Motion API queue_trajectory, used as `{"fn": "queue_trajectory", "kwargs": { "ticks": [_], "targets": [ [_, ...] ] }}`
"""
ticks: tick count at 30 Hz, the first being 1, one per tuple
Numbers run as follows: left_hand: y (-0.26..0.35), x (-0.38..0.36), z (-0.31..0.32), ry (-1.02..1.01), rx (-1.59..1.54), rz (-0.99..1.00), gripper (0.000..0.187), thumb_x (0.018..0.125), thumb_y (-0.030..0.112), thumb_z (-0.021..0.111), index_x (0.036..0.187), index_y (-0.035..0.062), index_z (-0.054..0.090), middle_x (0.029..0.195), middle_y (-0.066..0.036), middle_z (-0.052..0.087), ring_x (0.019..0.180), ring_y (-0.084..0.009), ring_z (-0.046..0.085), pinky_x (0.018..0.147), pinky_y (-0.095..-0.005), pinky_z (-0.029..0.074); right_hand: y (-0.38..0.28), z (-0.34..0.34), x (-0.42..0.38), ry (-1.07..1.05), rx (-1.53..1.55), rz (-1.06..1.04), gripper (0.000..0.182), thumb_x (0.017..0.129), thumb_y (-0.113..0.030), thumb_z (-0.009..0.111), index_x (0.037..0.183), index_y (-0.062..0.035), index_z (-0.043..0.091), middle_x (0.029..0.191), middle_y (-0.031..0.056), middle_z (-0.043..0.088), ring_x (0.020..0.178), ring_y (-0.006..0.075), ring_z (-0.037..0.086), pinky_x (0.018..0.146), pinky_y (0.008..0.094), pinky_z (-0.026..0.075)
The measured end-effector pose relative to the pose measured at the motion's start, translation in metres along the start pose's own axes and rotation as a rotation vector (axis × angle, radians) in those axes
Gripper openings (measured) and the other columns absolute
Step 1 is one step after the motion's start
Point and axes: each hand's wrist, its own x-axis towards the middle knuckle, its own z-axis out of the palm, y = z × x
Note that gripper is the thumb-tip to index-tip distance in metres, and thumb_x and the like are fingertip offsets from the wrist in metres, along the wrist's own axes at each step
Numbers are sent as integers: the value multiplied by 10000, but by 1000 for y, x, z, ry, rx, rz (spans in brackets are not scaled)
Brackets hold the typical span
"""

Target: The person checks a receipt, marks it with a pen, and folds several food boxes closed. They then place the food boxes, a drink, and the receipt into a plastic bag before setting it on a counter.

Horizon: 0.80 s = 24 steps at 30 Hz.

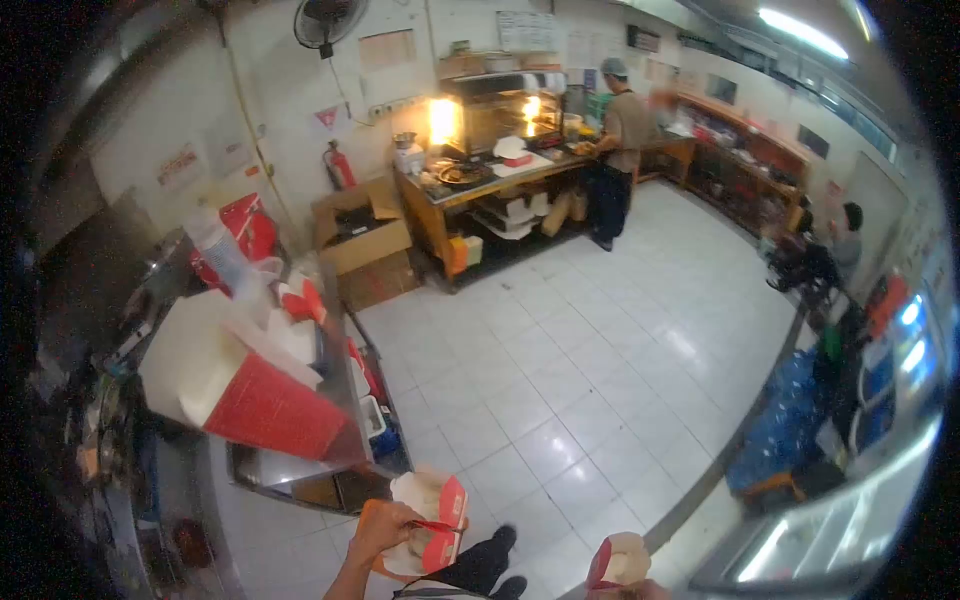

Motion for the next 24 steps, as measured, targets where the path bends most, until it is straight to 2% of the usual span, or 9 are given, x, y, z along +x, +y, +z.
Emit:
{"fn": "queue_trajectory", "kwargs": {
  "ticks": [5, 7, 9, 11, 13, 14, 16, 20, 24],
  "targets": [
    [-19, 131, 3, 104, 104, -80, 231, 663, 152, 689, 887, 145, 745, 828, -68, 698, 786, -275, 673, 679, -387, 544, -61, 8, 191, 3, 216, 62, 119, 814, -79, 684, 908, -88, 757, 791, 103, 694, 744, 196, 647, 693, 324, 523],
    [-34, 201, 0, 144, 116, -73, 217, 668, 161, 687, 877, 147, 746, 815, -72, 696, 776, -279, 674, 674, -392, 544, -60, 17, 275, 47, 247, 117, 112, 828, -67, 630, 852, -35, 735, 798, 107, 685, 705, 199, 633, 628, 311, 490],
    [-44, 269, -9, 49, 213, -181, 219, 679, 159, 708, 894, 159, 754, 820, -77, 693, 792, -280, 669, 667, -411, 532, -103, 22, 335, 122, -190, -389, 137, 826, -42, 589, 836, -19, 724, 767, 110, 676, 686, 207, 631, 623, 316, 487],
    [-48, 342, -26, 5, 242, -228, 221, 685, 148, 687, 893, 171, 756, 825, -82, 694, 808, -293, 665, 674, -430, 529, -144, 22, 395, 81, -147, -354, 135, 808, -28, 585, 831, -9, 716, 756, 115, 670, 691, 225, 635, 645, 328, 496],
    [-63, 407, -42, 81, 277, -147, 172, 692, 167, 666, 841, 148, 751, 764, -96, 684, 753, -291, 679, 638, -429, 536, -150, 31, 454, 51, -429, -244, 116, 795, -42, 603, 825, -8, 710, 750, 119, 667, 709, 243, 643, 664, 336, 502],
    [-68, 444, -50, 125, 267, -119, 171, 689, 143, 663, 835, 153, 753, 748, -87, 677, 744, -285, 672, 633, -424, 532, -177, 33, 479, 36, -434, -319, 112, 781, -45, 609, 825, 0, 702, 754, 114, 674, 712, 238, 646, 664, 335, 505],
    [-76, 516, -64, 160, 221, -107, 176, 683, 125, 663, 832, 152, 752, 742, -80, 674, 742, -278, 669, 631, -420, 529, -161, 38, 546, 17, -354, -261, 119, 778, -35, 601, 835, 2, 699, 748, 112, 674, 712, 230, 646, 661, 332, 504],
    [-97, 665, -83, 264, 145, -119, 194, 669, 77, 662, 829, 142, 750, 735, -60, 671, 742, -258, 662, 628, -407, 522, -195, 64, 690, -94, -55, -188, 147, 756, 7, 599, 871, 14, 690, 765, 108, 680, 734, 205, 648, 662, 325, 499],
    [-128, 794, -87, 258, 157, -169, 198, 665, 60, 659, 825, 139, 746, 743, -56, 677, 738, -255, 661, 628, -405, 518, -223, 89, 849, -168, -171, -239, 124, 781, -36, 646, 888, 2, 696, 768, 85, 684, 729, 212, 653, 688, 325, 511]
  ]
}}
